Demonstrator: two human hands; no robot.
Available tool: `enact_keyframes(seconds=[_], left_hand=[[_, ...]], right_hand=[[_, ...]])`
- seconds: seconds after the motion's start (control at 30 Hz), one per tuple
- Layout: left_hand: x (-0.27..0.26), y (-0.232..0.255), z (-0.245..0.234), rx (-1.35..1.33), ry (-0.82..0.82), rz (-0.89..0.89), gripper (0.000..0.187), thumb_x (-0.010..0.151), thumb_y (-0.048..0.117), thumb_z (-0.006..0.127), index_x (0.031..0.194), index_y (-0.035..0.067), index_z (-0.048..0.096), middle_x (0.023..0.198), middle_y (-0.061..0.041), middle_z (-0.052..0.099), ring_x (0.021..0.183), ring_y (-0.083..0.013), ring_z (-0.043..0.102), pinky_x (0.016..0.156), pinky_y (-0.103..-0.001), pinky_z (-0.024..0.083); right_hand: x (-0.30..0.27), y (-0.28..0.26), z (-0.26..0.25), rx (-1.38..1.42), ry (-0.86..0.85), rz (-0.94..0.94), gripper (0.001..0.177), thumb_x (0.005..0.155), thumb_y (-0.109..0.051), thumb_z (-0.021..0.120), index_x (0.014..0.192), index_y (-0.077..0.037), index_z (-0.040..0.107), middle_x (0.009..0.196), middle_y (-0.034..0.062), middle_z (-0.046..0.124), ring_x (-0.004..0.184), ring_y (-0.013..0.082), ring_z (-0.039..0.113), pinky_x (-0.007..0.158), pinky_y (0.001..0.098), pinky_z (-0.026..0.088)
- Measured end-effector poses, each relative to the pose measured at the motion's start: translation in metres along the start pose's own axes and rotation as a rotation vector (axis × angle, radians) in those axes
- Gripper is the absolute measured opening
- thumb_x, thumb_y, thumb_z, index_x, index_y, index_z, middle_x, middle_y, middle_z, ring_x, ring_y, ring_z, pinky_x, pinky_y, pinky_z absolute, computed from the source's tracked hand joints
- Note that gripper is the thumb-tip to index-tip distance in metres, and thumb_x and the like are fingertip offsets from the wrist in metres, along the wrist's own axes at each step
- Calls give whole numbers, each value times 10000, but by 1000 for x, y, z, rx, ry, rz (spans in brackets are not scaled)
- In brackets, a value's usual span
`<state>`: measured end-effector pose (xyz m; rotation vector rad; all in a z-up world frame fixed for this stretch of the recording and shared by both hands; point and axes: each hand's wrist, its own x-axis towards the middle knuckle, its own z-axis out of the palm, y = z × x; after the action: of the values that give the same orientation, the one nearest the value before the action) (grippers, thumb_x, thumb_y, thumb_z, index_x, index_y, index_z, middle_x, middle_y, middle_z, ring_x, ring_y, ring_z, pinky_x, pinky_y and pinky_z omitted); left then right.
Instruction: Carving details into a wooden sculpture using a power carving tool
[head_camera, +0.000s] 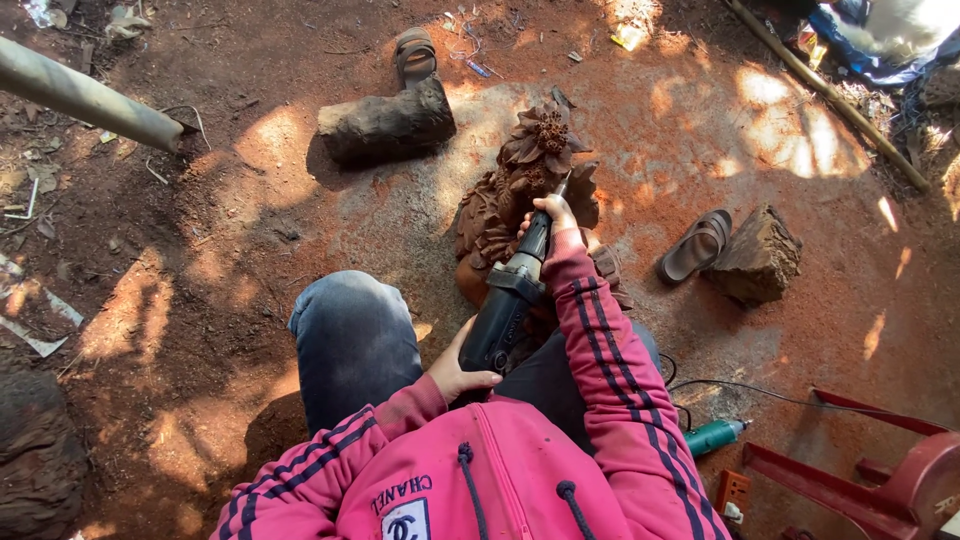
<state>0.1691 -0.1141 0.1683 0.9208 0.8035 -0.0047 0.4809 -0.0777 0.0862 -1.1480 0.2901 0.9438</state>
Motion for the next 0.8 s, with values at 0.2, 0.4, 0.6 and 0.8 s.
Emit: enact_keyframes(seconds=[0.2, 0.4, 0.6, 0.8], left_hand=[[23, -2, -12, 230, -21, 76, 1289, 512, 266, 1009, 1591, 333, 306, 1490, -220, 501, 1339, -354, 529, 1107, -423, 463], [-12, 19, -1, 117, -14, 22, 1276, 497, 186, 1011, 1579, 319, 347, 1470, -206, 532, 1281, -316, 584, 1027, -386, 537], [1, -22, -13, 59, -22, 1, 1262, 519, 126, 1011, 1575, 332, 351, 1440, -207, 552, 1194, -312, 640, 910, -344, 620], [13, -19, -16, 129, -30, 79, 1280, 503, 194, 1017, 1585, 297, 339, 1488, -212, 505, 1338, -315, 529, 1112, -400, 466]], right_hand=[[9, 2, -2, 51, 38, 47, 351, 776, -136, 782, 1020, -130, 530, 771, 172, 648, 612, 251, 692, 564, 400, 632], [0, 9, -1, 23, 7, 31, 336, 781, -149, 775, 1009, -164, 529, 777, 172, 635, 626, 255, 686, 576, 391, 635], [-9, 19, -5, 13, 17, 73, 317, 781, -150, 765, 968, -155, 509, 765, 171, 654, 620, 254, 691, 581, 388, 638], [-62, -23, 31, 24, 49, 100, 277, 765, -157, 744, 958, -83, 560, 764, 122, 662, 612, 201, 692, 571, 346, 631]])
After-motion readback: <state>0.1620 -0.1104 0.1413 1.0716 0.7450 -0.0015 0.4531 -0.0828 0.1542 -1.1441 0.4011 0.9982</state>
